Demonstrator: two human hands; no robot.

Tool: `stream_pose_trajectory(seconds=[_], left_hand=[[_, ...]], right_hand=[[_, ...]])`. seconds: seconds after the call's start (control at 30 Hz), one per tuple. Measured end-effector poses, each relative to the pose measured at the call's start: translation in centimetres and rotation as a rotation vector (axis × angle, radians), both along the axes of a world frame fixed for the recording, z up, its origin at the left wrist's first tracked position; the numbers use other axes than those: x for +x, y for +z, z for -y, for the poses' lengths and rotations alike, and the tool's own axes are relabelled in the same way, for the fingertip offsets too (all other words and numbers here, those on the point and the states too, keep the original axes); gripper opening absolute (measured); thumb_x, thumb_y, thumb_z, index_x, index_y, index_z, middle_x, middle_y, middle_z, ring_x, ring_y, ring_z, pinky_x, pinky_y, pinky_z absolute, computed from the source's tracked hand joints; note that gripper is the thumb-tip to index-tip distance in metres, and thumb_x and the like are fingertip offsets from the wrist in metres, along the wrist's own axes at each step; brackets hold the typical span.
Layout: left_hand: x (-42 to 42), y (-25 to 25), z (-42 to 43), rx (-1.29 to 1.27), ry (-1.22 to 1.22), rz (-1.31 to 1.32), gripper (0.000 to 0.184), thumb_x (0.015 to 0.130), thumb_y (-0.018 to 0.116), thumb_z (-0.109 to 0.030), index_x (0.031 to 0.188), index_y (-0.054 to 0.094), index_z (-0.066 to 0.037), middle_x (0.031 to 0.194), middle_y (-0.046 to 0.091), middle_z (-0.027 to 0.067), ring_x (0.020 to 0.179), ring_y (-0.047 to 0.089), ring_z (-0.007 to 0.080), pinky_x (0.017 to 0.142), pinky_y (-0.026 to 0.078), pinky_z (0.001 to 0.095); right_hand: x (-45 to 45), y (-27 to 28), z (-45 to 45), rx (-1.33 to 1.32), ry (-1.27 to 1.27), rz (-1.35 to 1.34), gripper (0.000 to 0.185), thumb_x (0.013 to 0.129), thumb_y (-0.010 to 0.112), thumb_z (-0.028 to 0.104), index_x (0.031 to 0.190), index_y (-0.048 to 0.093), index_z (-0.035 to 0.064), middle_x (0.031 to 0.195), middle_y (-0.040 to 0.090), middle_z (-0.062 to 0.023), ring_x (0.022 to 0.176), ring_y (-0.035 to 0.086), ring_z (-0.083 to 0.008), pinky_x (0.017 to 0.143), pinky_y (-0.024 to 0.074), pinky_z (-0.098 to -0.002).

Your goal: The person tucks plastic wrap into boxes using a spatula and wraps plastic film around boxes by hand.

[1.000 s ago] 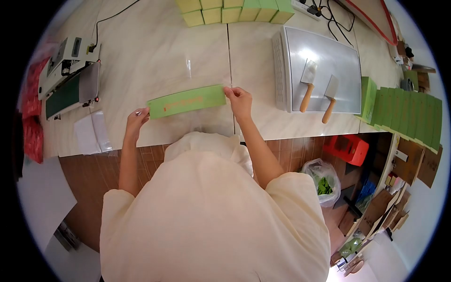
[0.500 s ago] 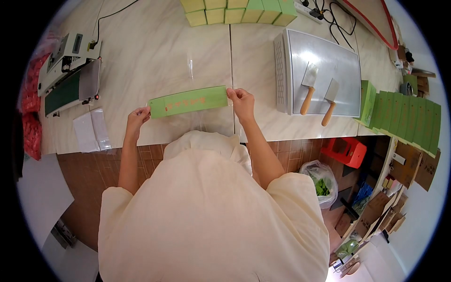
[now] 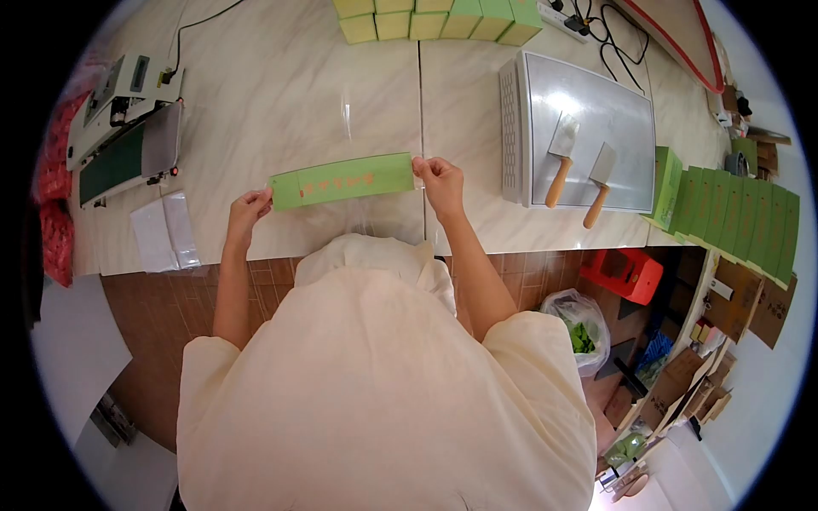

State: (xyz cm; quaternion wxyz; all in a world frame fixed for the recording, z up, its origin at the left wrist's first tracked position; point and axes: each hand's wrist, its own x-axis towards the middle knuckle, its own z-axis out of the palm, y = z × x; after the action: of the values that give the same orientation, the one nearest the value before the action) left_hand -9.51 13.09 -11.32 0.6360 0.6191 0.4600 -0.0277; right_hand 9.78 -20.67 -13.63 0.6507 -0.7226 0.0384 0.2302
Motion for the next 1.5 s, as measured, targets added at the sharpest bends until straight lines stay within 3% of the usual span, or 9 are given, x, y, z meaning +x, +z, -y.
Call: stream_pose_trajectory(seconds=[0.07, 0.2, 0.47, 0.73, 0.8, 1.1, 1.23, 1.3, 1.5], left_hand=[[0.2, 0.1, 0.2, 0.001, 0.007, 0.001, 0.031, 0.084, 0.077, -0.028, 0.09, 0.069, 0.001, 0.079, 0.065, 0.0027, 0.067, 0.054, 0.0071, 0.066, 0.046, 0.0202], [0.0, -0.2, -0.4, -0.024, -0.031, -0.037, 0.033, 0.085, 0.076, -0.032, 0.097, 0.068, -0.002, 0.084, 0.066, 0.0018, 0.075, 0.06, 0.0083, 0.073, 0.049, 0.0218], [-0.1, -0.3, -0.6, -0.065, -0.049, -0.021, 0.032, 0.085, 0.076, -0.031, 0.095, 0.067, -0.002, 0.08, 0.063, 0.0004, 0.068, 0.053, 0.0077, 0.069, 0.046, 0.0217], [0.6, -1.2, 0.5, -0.009, 0.094, 0.122, 0.026, 0.089, 0.072, -0.031, 0.093, 0.065, -0.006, 0.079, 0.063, -0.0015, 0.067, 0.053, 0.0053, 0.066, 0.043, 0.0218], [0.5, -1.4, 0.2, -0.012, 0.056, 0.063, 0.031, 0.087, 0.074, -0.032, 0.09, 0.066, -0.003, 0.083, 0.066, 0.0021, 0.075, 0.06, 0.0085, 0.072, 0.049, 0.0234], [0.5, -1.0, 0.4, -0.058, 0.066, 0.054, 0.027, 0.088, 0.073, -0.03, 0.093, 0.067, -0.004, 0.086, 0.067, 0.002, 0.078, 0.062, 0.0094, 0.074, 0.049, 0.0232], [0.6, -0.1, 0.6, -0.074, 0.079, 0.07, 0.026, 0.091, 0.07, -0.03, 0.096, 0.067, -0.004, 0.092, 0.07, 0.0037, 0.081, 0.064, 0.0101, 0.075, 0.05, 0.0233], [0.4, 0.6, 0.2, -0.042, 0.08, 0.025, 0.026, 0.093, 0.065, -0.033, 0.099, 0.065, -0.008, 0.107, 0.071, 0.0033, 0.078, 0.061, 0.0077, 0.072, 0.048, 0.0216], [-4.1, -1.9, -3.3, 0.077, 0.33, -0.009, 0.028, 0.096, 0.059, -0.035, 0.104, 0.065, -0.008, 0.106, 0.071, 0.0021, 0.068, 0.057, 0.0061, 0.064, 0.044, 0.0205]], right_hand=[[0.1, 0.3, 0.1, -0.029, 0.023, -0.044, 0.026, 0.092, 0.069, 0.021, 0.088, 0.069, -0.0044, 0.084, 0.07, -0.0069, 0.079, 0.066, -0.0124, 0.078, 0.0536, -0.0257], [0.1, -0.1, 0.2, 0.02, 0.011, -0.024, 0.03, 0.091, 0.07, 0.023, 0.086, 0.068, -0.0067, 0.079, 0.069, -0.0065, 0.075, 0.063, -0.0097, 0.073, 0.0523, -0.024], [0.8, 1.8, -0.1, -0.001, 0.028, -0.084, 0.032, 0.089, 0.071, 0.03, 0.097, 0.073, -0.0011, 0.086, 0.07, -0.0059, 0.08, 0.064, -0.0128, 0.078, 0.051, -0.027], [0.5, 1.0, -2.0, -0.032, -0.126, -0.129, 0.028, 0.089, 0.072, 0.022, 0.097, 0.071, -0.0043, 0.088, 0.071, -0.0066, 0.08, 0.064, -0.0129, 0.078, 0.0511, -0.0256], [0.5, 0.8, -2.0, -0.027, -0.148, -0.111, 0.026, 0.089, 0.071, 0.02, 0.096, 0.07, -0.0052, 0.088, 0.071, -0.0067, 0.08, 0.064, -0.0129, 0.078, 0.0513, -0.0251], [0.7, 0.5, -1.7, 0.019, -0.148, -0.108, 0.027, 0.091, 0.07, 0.022, 0.093, 0.069, -0.0047, 0.088, 0.069, -0.0069, 0.079, 0.064, -0.0119, 0.078, 0.0527, -0.024], [1.5, 0.8, -0.8, -0.004, -0.045, -0.117, 0.028, 0.092, 0.069, 0.022, 0.094, 0.069, -0.006, 0.088, 0.07, -0.0066, 0.074, 0.064, -0.0107, 0.072, 0.0526, -0.0234], [2.1, 1.0, 0.6, 0.001, 0.035, -0.113, 0.029, 0.092, 0.068, 0.023, 0.096, 0.069, -0.0055, 0.088, 0.07, -0.0069, 0.071, 0.063, -0.0109, 0.069, 0.0527, -0.0236], [4.2, 3.7, 4.4, -0.36, 0.035, -0.057, 0.025, 0.093, 0.065, 0.023, 0.099, 0.067, -0.0009, 0.089, 0.072, -0.0089, 0.058, 0.061, -0.0151, 0.055, 0.0498, -0.0275]])
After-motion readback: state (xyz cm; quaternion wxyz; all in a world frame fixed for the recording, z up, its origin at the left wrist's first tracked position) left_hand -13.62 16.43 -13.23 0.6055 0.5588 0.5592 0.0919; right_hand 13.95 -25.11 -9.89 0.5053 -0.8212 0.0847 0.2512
